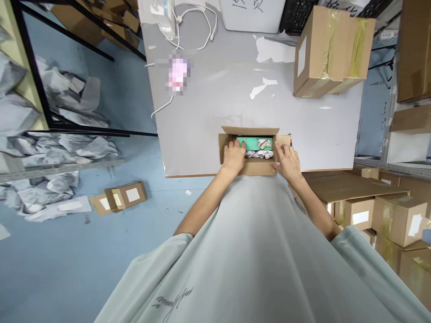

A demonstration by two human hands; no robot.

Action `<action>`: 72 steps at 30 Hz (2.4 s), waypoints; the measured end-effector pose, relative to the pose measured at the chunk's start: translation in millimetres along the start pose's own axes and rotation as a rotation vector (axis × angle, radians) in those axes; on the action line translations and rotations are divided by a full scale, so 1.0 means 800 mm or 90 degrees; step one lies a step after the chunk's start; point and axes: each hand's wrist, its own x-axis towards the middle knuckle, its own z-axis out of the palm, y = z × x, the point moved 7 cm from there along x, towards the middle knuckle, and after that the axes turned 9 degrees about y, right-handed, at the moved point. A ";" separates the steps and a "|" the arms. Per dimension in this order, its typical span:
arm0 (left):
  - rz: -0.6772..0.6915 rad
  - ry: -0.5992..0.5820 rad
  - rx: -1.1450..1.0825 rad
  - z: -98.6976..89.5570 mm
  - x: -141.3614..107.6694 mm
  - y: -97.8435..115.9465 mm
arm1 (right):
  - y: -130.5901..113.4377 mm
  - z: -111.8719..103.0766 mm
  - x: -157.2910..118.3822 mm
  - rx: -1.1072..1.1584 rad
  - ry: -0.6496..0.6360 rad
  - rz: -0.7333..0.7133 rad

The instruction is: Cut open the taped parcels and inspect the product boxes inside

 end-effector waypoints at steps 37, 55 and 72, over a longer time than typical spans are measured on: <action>-0.153 0.046 -0.170 0.050 0.034 -0.025 | -0.040 0.063 0.068 -0.077 -0.221 -0.233; -0.037 -0.031 -0.112 0.047 0.053 0.033 | -0.034 0.054 0.072 -0.073 -0.106 -0.178; -0.186 -0.011 -0.196 0.053 0.067 0.013 | -0.051 0.065 0.096 -0.091 -0.099 -0.129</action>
